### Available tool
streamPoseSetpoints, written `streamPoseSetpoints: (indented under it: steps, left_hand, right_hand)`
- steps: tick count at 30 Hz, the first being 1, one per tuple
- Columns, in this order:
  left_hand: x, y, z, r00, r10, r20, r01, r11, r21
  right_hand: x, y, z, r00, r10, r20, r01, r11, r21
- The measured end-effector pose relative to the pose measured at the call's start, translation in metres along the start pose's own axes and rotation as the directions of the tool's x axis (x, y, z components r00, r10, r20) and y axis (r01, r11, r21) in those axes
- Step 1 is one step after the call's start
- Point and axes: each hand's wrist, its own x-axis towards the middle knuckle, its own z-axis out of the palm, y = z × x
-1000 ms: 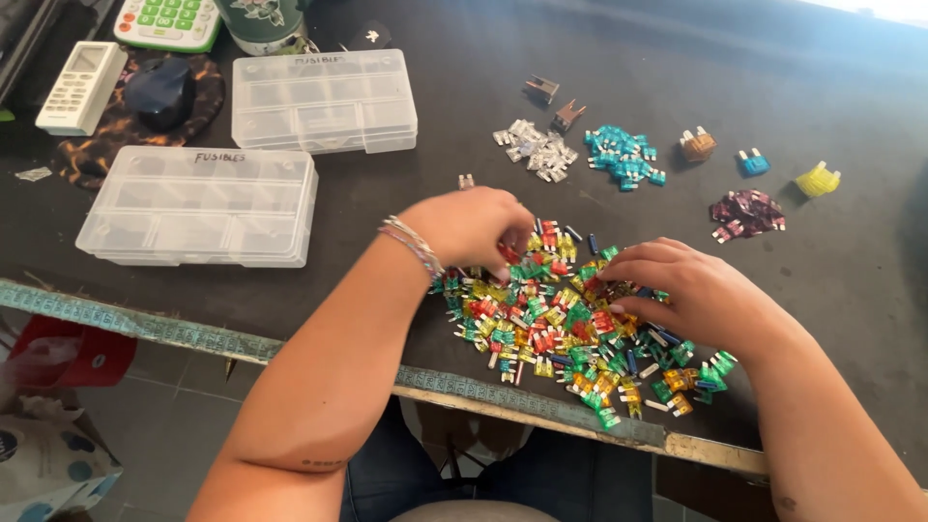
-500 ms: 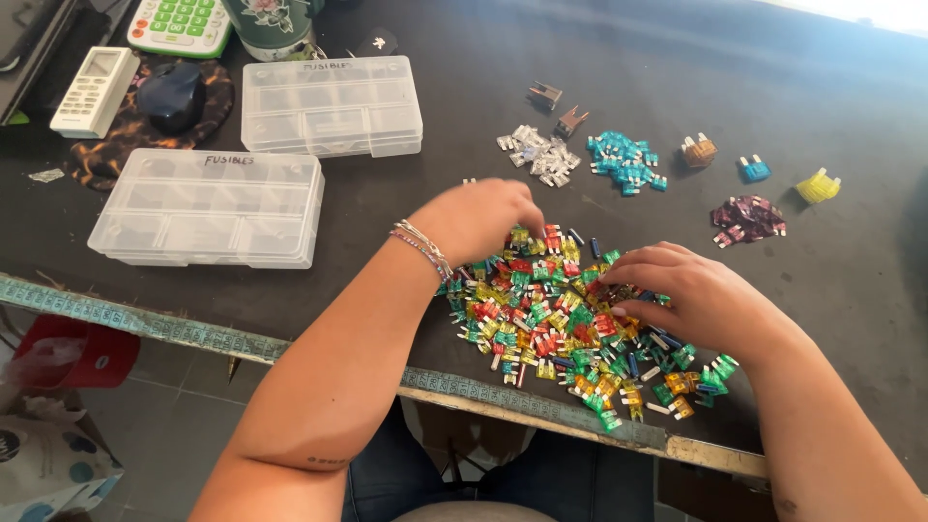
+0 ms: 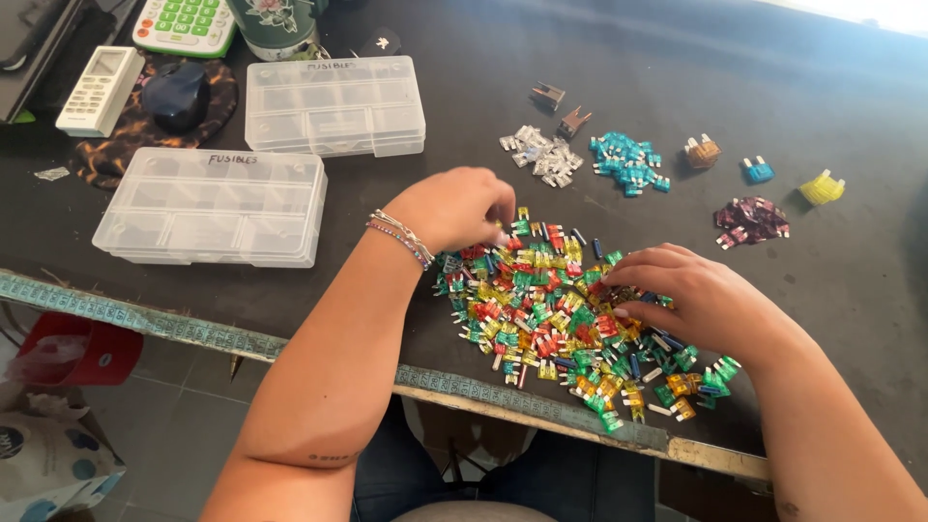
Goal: Sorting a large pile of automotive fuses into categorized groups by color and size on a workbench.
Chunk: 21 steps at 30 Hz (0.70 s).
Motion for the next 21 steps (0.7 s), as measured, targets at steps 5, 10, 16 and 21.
streamPoseSetpoints:
  steps: [5, 10, 16, 21]
  left_hand:
    - [-0.002, 0.007, 0.001, 0.982, 0.120, 0.149, -0.102, 0.987, -0.124]
    - [-0.010, 0.017, -0.012, 0.977, 0.189, 0.095, -0.166, 0.965, -0.204]
    - [-0.028, -0.005, -0.024, 0.974, -0.181, 0.136, 0.182, 0.983, 0.003]
    - [-0.030, 0.012, -0.021, 0.861, -0.461, 0.216, 0.426, 0.885, 0.191]
  right_hand:
    - [-0.001, -0.003, -0.002, 1.000, 0.003, 0.000, -0.003, 1.000, 0.010]
    - [-0.001, -0.004, -0.004, 1.000, 0.004, 0.014, -0.004, 1.000, 0.021]
    - [-0.001, -0.003, -0.004, 0.998, 0.052, 0.044, -0.052, 0.999, 0.005]
    - [-0.001, -0.002, -0.003, 1.000, 0.001, 0.023, -0.002, 1.000, 0.022]
